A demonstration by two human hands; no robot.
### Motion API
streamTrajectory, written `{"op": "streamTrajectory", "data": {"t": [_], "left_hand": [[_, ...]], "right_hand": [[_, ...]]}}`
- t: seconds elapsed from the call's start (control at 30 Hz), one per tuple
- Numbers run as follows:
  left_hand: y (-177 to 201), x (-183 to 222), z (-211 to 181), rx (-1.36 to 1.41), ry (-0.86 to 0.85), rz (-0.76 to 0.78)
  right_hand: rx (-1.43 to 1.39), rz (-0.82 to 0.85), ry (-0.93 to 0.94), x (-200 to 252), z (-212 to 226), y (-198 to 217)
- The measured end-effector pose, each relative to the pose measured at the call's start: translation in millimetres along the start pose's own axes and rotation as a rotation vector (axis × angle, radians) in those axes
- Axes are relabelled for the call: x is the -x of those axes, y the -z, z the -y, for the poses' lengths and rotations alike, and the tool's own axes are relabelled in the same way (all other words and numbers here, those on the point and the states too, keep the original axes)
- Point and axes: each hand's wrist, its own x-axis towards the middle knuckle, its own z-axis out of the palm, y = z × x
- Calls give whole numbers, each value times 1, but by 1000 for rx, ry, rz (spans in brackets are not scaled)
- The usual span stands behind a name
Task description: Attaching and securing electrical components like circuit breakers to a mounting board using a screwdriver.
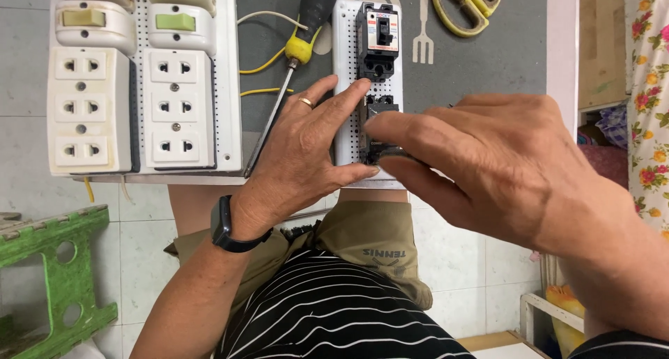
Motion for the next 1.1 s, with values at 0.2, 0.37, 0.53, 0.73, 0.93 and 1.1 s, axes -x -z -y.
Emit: {"op": "streamTrajectory", "data": {"t": [0.2, 0.37, 0.53, 0.73, 0.93, 1.1], "left_hand": [[-1, 1, 2, -4, -1, -8], [1, -1, -1, -4, -7, 1], [1, -2, 0, -21, -16, 7], [-4, -2, 4, -26, -12, -4], [3, -5, 1, 34, 43, 37], [-2, -3, 4, 38, 24, 20]], "right_hand": [[-66, 28, 8, 0, 0, 5], [-104, -64, -112, 10, -2, 6], [-259, -187, -344, 22, -5, 29], [11, -229, -211, 8, -31, -4], [-12, -196, -284, 1, -37, -16], [22, -150, -239, -4, -40, -17]]}}
